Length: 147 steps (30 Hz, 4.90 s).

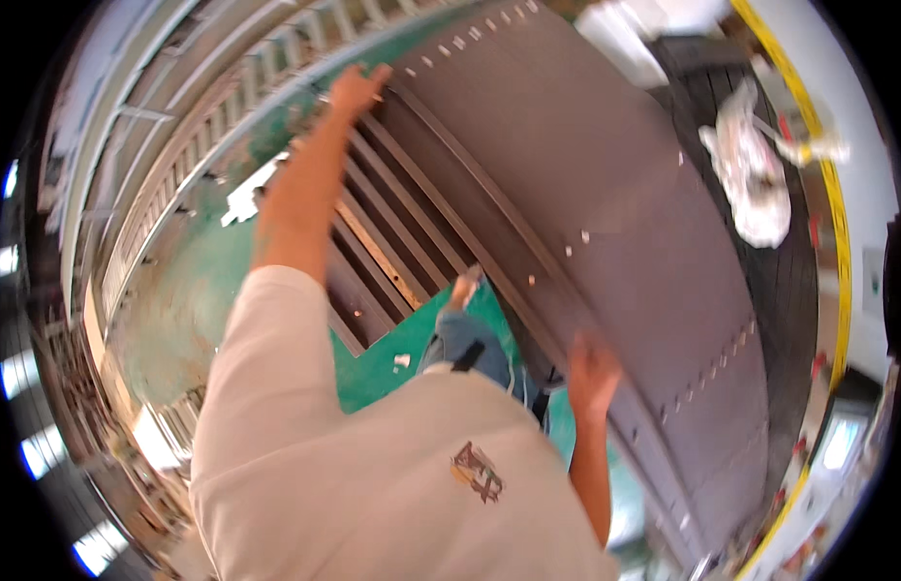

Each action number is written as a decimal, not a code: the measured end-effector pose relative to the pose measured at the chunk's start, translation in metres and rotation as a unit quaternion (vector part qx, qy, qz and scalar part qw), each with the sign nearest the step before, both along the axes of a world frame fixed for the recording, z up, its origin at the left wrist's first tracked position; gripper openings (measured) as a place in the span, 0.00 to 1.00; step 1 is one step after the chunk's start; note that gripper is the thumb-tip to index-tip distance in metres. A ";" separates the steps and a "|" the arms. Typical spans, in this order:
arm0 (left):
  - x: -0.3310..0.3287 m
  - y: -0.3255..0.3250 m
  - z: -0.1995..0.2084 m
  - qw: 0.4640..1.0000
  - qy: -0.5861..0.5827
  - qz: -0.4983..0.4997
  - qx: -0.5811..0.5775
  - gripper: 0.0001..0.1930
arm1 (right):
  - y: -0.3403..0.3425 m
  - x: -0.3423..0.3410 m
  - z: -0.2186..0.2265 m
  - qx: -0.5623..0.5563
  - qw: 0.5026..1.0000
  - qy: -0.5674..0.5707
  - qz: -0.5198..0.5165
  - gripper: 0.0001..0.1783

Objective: The person repeatedly picks up long, thin wooden strips from a metal rack and places them into slots on a large, curved wooden board. The person aligns the strips with existing pegs on the board and adjusts them by hand. The task involves repetitive handling of multiple wooden strips in a workshop setting.

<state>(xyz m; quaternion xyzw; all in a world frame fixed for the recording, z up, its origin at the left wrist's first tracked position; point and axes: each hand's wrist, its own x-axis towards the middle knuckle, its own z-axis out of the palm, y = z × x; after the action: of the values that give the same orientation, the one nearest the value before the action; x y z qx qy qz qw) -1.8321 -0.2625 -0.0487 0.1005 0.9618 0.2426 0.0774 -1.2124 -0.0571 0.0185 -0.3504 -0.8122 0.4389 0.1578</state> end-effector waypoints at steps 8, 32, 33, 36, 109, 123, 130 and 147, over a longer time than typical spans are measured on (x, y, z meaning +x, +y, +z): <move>-0.047 0.006 -0.008 0.962 -0.254 -0.066 0.074 0.47 | 0.005 -0.083 -0.030 -0.395 0.876 -0.142 -0.239 0.30; -0.035 0.023 -0.003 0.985 0.102 -0.073 -0.118 0.47 | 0.037 0.203 -0.028 -0.019 0.852 -0.244 -0.463 0.24; -0.013 0.039 0.006 0.937 0.282 -0.106 -0.177 0.45 | 0.043 0.226 -0.034 0.022 0.836 -0.272 -0.476 0.26; 0.305 0.182 0.056 0.919 0.053 -0.335 0.200 0.19 | 0.045 0.292 -0.049 -0.029 0.823 -0.317 -0.470 0.31; 1.597 0.531 -0.019 0.585 0.012 -0.795 0.157 0.14 | 0.309 1.152 -0.090 -0.122 0.850 -0.199 -0.472 0.28; 1.615 0.540 -0.020 0.590 -0.020 -0.798 0.121 0.15 | 0.308 1.149 -0.076 -0.065 0.857 -0.192 -0.474 0.16; 1.619 0.539 -0.019 0.599 -0.017 -0.793 0.112 0.15 | 0.307 1.149 -0.088 -0.061 0.867 -0.224 -0.442 0.13; 1.620 0.542 -0.019 0.606 -0.019 -0.787 0.110 0.16 | 0.306 1.154 -0.081 -0.072 0.869 -0.137 -0.470 0.18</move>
<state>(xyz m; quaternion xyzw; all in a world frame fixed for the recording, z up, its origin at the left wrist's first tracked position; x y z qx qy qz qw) -0.2119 0.2796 -0.0679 0.8221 0.4761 0.1936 0.2451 -0.0589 0.2488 -0.0623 -0.7580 -0.5306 0.3179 0.2069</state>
